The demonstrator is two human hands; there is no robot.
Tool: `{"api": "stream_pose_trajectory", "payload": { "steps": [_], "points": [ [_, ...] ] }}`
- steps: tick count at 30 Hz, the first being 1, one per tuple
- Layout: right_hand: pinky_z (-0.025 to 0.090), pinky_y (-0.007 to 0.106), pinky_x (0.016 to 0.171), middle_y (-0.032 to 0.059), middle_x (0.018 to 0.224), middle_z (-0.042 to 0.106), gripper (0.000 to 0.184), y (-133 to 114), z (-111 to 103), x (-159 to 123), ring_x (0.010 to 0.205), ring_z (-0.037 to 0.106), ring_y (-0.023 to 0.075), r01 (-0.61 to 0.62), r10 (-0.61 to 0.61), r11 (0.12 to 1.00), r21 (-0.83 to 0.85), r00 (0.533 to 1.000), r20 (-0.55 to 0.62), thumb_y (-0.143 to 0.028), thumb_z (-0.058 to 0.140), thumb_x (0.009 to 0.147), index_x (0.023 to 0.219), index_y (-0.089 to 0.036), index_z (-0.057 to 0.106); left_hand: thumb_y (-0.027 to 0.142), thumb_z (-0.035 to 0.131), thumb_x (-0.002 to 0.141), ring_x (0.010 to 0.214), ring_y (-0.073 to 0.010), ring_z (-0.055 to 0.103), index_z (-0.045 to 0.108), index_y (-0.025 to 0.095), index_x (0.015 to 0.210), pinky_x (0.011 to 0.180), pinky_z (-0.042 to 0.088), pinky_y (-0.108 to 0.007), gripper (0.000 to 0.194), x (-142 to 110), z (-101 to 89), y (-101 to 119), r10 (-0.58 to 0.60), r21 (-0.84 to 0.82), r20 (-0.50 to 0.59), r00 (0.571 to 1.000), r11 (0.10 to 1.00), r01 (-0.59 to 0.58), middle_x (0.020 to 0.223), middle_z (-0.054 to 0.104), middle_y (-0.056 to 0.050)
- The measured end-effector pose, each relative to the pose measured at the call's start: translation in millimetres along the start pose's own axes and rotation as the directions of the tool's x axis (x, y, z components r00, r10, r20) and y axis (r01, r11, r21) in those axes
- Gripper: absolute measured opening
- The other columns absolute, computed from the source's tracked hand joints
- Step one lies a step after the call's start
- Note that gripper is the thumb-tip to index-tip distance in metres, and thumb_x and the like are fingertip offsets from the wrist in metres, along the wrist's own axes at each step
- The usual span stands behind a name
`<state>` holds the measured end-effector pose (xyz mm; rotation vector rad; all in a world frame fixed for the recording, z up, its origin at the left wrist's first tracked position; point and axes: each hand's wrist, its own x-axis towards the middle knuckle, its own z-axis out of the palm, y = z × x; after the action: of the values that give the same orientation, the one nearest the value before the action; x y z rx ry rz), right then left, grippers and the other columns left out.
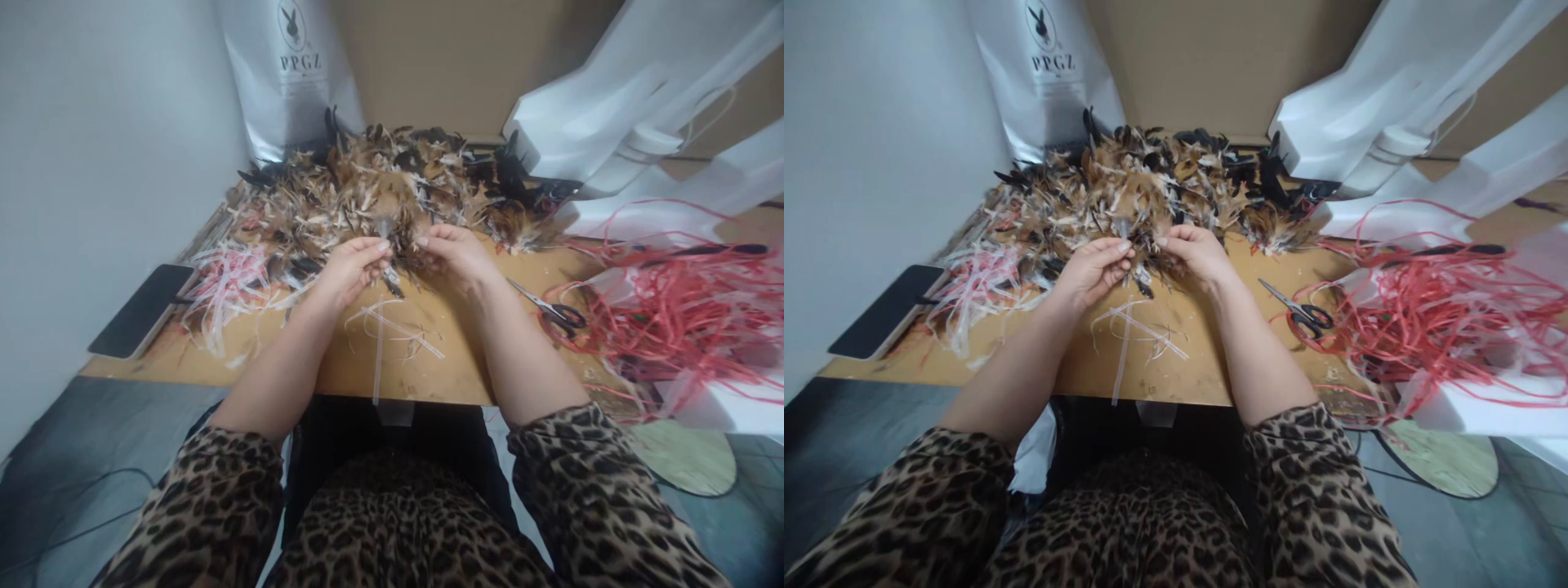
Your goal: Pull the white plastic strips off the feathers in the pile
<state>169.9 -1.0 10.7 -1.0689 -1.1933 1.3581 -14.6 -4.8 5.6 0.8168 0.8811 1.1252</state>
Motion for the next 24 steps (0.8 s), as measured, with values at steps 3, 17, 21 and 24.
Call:
{"api": "stream_pose_trajectory", "payload": {
  "steps": [3, 17, 21, 24],
  "points": [
    [0.027, 0.019, 0.045, -0.0058, 0.054, 0.053, 0.040, -2.2, 7.4, -3.0, 0.048, 0.042, 0.0057, -0.077, 0.059, 0.969, 0.236, 0.995, 0.081, -0.033, 0.087, 0.049, 0.066, -0.018, 0.054, 0.012, 0.074, 0.073, 0.052, -0.0052, 0.062, 0.065, 0.010, 0.081, 0.045, 0.044, -0.012, 0.012, -0.7, -1.2, -2.1, -0.051, -0.013, 0.046, 0.998, 0.999, 0.052, 0.072, 0.072, -0.003],
    [0.031, 0.020, 0.044, -0.0061, 0.049, 0.053, 0.038, 14.4, 24.5, -2.3, 0.046, 0.047, 0.0071, -0.070, 0.068, 0.975, 0.212, 0.998, 0.014, -0.035, 0.088, 0.051, 0.067, -0.019, 0.058, 0.007, 0.061, 0.085, 0.059, -0.0058, 0.067, 0.069, 0.006, 0.086, 0.051, 0.049, -0.010, 0.008, -1.1, 0.8, -5.3, -0.125, -0.055, 0.147, 0.981, 0.989, 0.134, 0.076, 0.073, -0.008],
    [0.033, 0.020, 0.045, -0.0047, 0.052, 0.057, 0.038, 14.7, 26.1, -1.8, 0.047, 0.049, 0.0076, -0.052, 0.056, 0.978, 0.204, 0.998, -0.012, -0.035, 0.087, 0.050, 0.066, -0.019, 0.057, 0.002, 0.063, 0.081, 0.060, -0.0054, 0.067, 0.069, 0.005, 0.085, 0.055, 0.050, -0.010, 0.008, -2.6, 3.8, -4.6, -0.115, -0.027, 0.118, 0.986, 0.993, 0.119, 0.076, 0.073, -0.008],
    [0.037, 0.021, 0.047, -0.0047, 0.053, 0.059, 0.038, 14.4, 26.6, -1.7, 0.048, 0.051, 0.0079, -0.047, 0.052, 0.974, 0.223, 0.998, -0.018, -0.034, 0.088, 0.047, 0.065, -0.019, 0.058, 0.001, 0.062, 0.081, 0.062, -0.0070, 0.069, 0.069, 0.005, 0.085, 0.055, 0.051, -0.010, 0.009, -4.4, 5.4, -4.2, -0.115, 0.003, 0.110, 0.987, 0.993, 0.115, 0.077, 0.073, -0.008]
  ]
}}
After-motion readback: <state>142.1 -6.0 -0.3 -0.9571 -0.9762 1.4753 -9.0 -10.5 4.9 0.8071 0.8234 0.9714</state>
